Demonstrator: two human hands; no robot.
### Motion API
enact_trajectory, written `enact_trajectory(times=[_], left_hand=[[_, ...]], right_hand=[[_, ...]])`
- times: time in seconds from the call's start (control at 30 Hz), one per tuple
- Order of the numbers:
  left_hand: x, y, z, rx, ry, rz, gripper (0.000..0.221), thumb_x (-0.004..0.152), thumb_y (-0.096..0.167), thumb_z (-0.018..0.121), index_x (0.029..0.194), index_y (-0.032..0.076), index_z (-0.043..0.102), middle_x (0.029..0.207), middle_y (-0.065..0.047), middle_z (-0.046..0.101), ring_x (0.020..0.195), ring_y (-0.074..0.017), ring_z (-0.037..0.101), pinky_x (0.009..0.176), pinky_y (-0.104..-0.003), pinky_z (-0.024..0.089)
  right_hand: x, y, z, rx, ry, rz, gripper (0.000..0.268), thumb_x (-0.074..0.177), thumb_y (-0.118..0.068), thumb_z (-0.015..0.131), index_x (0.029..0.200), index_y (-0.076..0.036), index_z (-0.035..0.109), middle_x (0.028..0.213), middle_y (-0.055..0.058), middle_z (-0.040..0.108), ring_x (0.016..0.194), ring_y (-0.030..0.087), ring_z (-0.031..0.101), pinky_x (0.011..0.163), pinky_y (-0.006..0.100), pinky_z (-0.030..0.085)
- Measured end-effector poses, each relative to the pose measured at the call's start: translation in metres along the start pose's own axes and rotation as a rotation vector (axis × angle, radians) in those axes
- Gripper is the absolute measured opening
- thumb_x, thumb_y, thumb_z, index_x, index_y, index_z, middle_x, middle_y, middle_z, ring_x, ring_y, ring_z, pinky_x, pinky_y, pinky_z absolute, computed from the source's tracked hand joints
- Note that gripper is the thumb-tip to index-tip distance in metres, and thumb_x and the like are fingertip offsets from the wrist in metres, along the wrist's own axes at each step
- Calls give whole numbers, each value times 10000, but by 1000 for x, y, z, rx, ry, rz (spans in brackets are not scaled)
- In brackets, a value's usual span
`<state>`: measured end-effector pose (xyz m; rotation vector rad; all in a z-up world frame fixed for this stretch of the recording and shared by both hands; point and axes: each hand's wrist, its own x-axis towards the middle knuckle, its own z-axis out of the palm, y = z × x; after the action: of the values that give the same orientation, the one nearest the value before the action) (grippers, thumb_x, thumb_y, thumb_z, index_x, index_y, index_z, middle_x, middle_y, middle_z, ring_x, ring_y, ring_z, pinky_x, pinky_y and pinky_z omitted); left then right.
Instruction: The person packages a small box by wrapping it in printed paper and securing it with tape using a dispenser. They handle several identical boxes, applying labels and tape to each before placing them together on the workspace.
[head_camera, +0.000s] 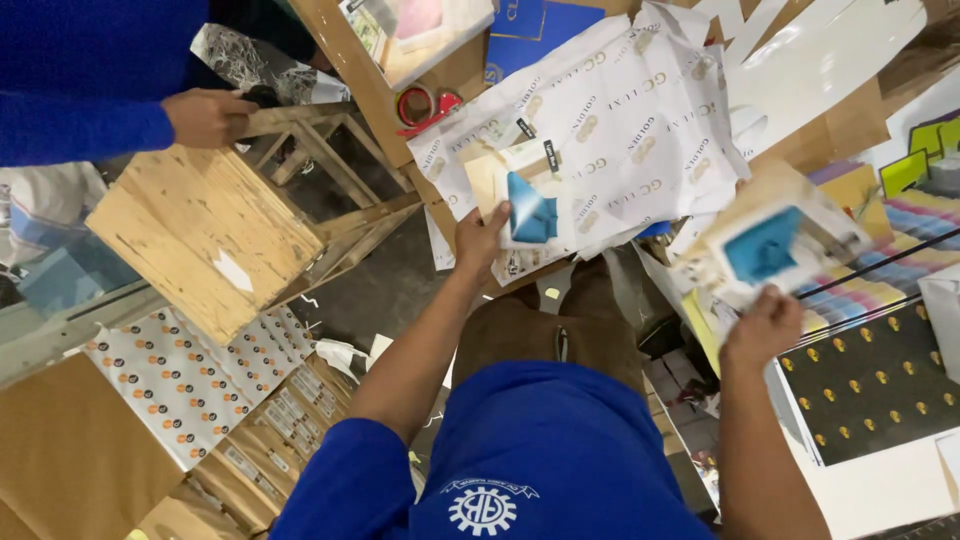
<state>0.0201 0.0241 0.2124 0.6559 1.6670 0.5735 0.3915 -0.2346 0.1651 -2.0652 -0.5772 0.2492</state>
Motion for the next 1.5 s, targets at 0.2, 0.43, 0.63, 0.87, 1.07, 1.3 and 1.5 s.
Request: enact_trajectory(times=[0.2, 0.43, 0.63, 0.87, 1.07, 1.3, 1.5], left_hand=[[19, -6, -15, -7, -59, -24, 403, 929, 275, 784, 1128, -74, 745, 953, -109, 753, 782, -144, 648, 698, -268, 543], [36, -21, -17, 4, 30, -56, 460, 921, 308, 789, 1137, -95, 735, 989, -149, 763, 788, -173, 680, 707, -275, 571], [42, -29, -17, 75, 75, -104, 474, 911, 322, 791, 1162, -77, 738, 1023, -164, 775, 827, -201, 714, 756, -300, 602], [38, -27, -4, 58, 72, -128, 480, 921, 370, 773, 1146, -52, 735, 1004, -126, 753, 853, -179, 682, 775, -300, 564], [64, -69, 23, 102, 193, -45, 380, 867, 440, 906, 1057, 123, 819, 899, -72, 762, 857, -172, 674, 748, -351, 565], [82, -97, 45, 18, 258, -92, 368, 900, 381, 874, 1133, 112, 777, 929, -84, 782, 820, -173, 694, 724, -359, 565], [64, -90, 58, -173, 524, 11, 451, 916, 172, 859, 1305, 80, 649, 1112, -87, 736, 965, -165, 699, 821, -287, 563]], right_hand=[[0, 42, -123, 34, 530, 452, 302, 1176, -172, 682, 891, -103, 606, 742, -33, 579, 521, 71, 468, 460, 253, 434], [-4, 146, -210, -1690, -626, 696, 728, 873, -408, 855, 1414, -60, 515, 852, 127, 876, 678, 272, 824, 546, 360, 522], [-18, 181, -201, -1335, 40, 846, 481, 1000, -374, 680, 1363, -106, 513, 1143, 112, 666, 974, 218, 771, 772, 360, 594], [-2, -81, -5, -210, -131, -69, 430, 1020, 155, 563, 1425, 89, 436, 1310, 230, 466, 1059, 292, 513, 889, 412, 477], [-1, -110, 194, -25, -857, -172, 381, 1047, -193, 744, 1395, -63, 659, 1201, 132, 663, 1122, 312, 706, 884, 410, 616], [-13, -77, 304, -59, -1068, 44, 459, 986, -178, 814, 1389, -33, 648, 1148, 118, 720, 1055, 261, 739, 858, 370, 630], [2, -67, 317, -136, -1079, 14, 309, 968, -111, 805, 1249, -56, 687, 1023, 73, 665, 978, 213, 697, 772, 351, 611]])
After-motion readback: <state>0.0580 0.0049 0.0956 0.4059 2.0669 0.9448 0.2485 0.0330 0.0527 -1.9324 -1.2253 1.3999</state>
